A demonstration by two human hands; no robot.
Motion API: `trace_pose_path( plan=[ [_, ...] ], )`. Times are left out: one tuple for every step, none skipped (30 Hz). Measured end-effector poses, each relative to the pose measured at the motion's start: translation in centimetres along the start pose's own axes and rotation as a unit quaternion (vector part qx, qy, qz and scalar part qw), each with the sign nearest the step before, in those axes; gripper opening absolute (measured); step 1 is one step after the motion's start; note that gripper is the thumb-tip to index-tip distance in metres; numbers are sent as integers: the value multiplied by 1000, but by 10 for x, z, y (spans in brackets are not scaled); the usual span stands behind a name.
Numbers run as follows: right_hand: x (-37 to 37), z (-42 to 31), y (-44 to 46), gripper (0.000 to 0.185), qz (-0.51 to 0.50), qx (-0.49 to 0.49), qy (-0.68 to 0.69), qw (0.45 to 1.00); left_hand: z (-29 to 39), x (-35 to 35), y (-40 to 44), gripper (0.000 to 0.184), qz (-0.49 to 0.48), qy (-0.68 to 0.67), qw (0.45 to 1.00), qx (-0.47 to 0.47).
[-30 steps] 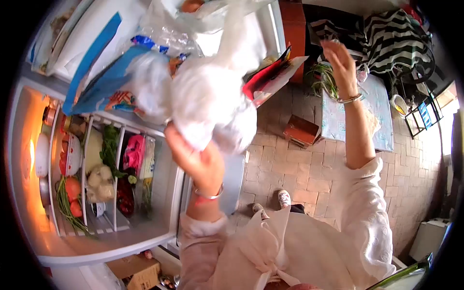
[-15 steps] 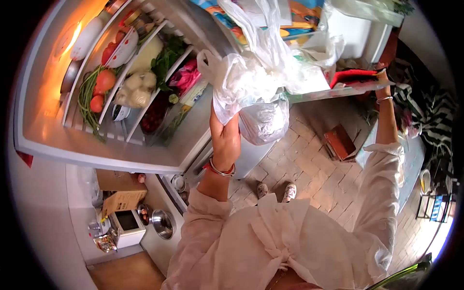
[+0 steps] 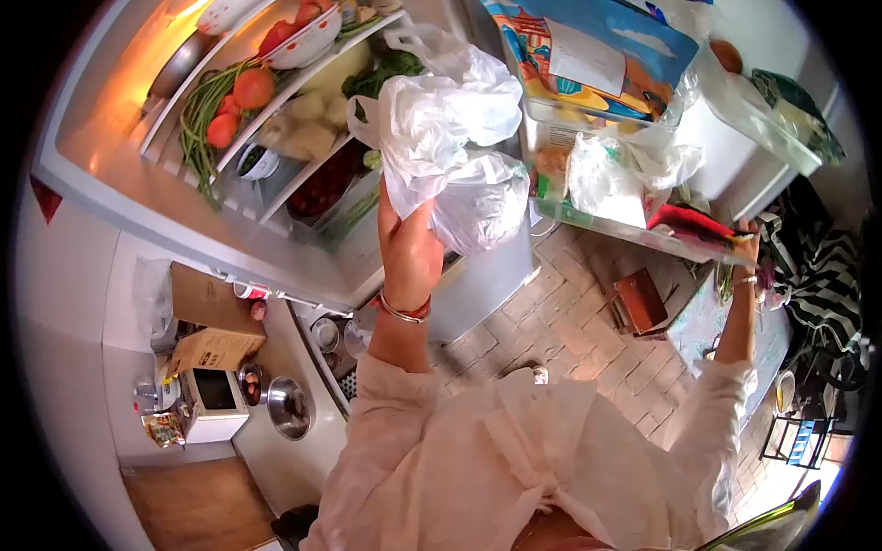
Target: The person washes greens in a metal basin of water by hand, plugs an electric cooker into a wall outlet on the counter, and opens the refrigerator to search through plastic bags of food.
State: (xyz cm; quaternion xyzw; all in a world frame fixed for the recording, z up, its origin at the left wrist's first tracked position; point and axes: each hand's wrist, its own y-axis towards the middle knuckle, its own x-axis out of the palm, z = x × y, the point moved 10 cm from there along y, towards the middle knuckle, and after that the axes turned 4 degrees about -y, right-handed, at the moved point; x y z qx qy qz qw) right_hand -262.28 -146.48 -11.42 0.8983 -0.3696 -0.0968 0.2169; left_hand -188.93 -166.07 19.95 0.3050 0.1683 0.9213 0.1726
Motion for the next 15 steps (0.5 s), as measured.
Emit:
trace_pose_path(
  plan=[
    [10, -30, -18, 54, 10, -16, -41, 999, 9, -3, -3, 41, 4, -10, 1000, 13],
    [20, -61, -36, 52, 21, -32, -81, 996, 20, -9, -6, 40, 8, -20, 999, 27],
    [28, -88, -61, 49, 53, -24, -70, 996, 29, -16, -8, 40, 9, -17, 999, 39],
    [38, -119, -86, 47, 85, -17, -57, 995, 35, -24, -10, 40, 11, -15, 999, 51],
    [43, -138, -102, 41, 71, -53, -18, 996, 47, -34, -14, 40, 14, -13, 998, 63],
    [42, -143, -114, 37, 44, -28, -100, 994, 59, -39, -18, 43, 8, -11, 997, 72],
    [39, -148, -130, 36, 58, 10, -210, 976, 71, -42, -24, 45, 2, -9, 997, 81],
    [37, -155, -145, 35, 71, 48, -317, 944, 83, -47, -29, 48, -4, -7, 996, 89],
    [46, -164, -158, 36, 77, 40, -266, 960, 94, -55, -34, 46, 1, 15, 994, 108],
    [55, -174, -173, 37, 82, 34, -214, 973, 104, -61, -42, 46, 7, 17, 993, 117],
    [54, -177, -183, 38, 88, 28, -161, 983, 112, -59, -48, 45, 13, 20, 992, 127],
    [61, -176, -193, 40, 70, 45, -136, 987, 123, -60, -54, 44, 16, 21, 990, 138],
    [70, -175, -205, 43, 53, 62, -110, 991, 135, -59, -60, 43, 8, 38, 988, 146],
    [78, -171, -214, 46, 36, 79, -84, 993, 142, -61, -65, 43, 10, 41, 988, 151],
    [78, -175, -217, 46, 36, 74, -83, 993, 147, -66, -69, 44, 11, 43, 987, 155]
  ],
)
